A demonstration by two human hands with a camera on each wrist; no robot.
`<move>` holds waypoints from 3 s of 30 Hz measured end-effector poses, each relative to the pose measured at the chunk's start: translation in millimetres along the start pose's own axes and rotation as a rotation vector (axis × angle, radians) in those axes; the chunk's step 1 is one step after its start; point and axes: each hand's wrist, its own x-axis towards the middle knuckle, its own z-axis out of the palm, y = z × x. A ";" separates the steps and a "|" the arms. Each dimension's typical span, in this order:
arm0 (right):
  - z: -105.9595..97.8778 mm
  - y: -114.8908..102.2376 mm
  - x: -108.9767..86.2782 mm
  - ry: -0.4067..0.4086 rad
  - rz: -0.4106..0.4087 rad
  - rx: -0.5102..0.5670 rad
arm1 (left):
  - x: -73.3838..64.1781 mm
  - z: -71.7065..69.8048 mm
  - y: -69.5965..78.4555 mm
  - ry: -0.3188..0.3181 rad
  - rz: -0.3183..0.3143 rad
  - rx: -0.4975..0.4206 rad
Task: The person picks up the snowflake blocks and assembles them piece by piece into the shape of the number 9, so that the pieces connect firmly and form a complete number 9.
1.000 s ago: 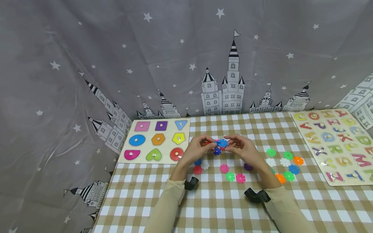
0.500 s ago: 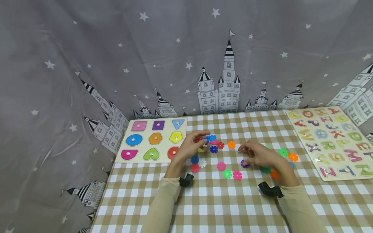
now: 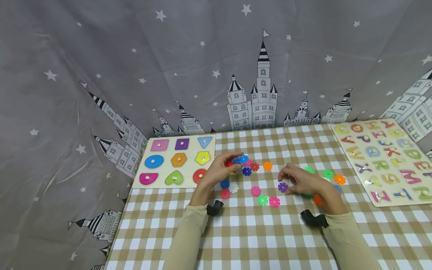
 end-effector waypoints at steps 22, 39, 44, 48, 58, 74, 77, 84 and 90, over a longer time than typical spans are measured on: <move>9.6 -12.5 9.5 0.115 -0.019 -0.068 | -3.5 3.5 5.1 0.047 0.046 0.181; 18.4 -21.3 15.5 0.120 0.042 -0.122 | -2.8 6.5 5.4 0.037 0.033 0.269; 18.2 -20.7 15.8 0.138 0.050 -0.074 | -2.8 6.6 4.6 0.051 0.045 0.273; 14.8 -26.9 16.4 0.207 0.022 -0.002 | -2.9 8.2 7.1 0.066 0.068 0.287; 9.5 -55.3 30.3 0.397 -0.169 0.006 | -5.1 14.9 13.1 0.129 0.137 0.321; 16.4 -57.5 38.9 0.539 -0.280 -0.005 | -4.5 23.3 17.6 0.145 0.151 0.355; 18.3 -57.7 39.6 0.563 -0.301 -0.008 | -5.0 23.6 17.1 0.130 0.174 0.354; 19.5 -59.1 39.8 0.584 -0.307 -0.040 | -6.5 20.1 16.7 0.092 0.160 0.303; 22.3 -59.9 42.1 0.618 -0.362 -0.054 | -6.0 21.5 16.1 0.079 0.158 0.287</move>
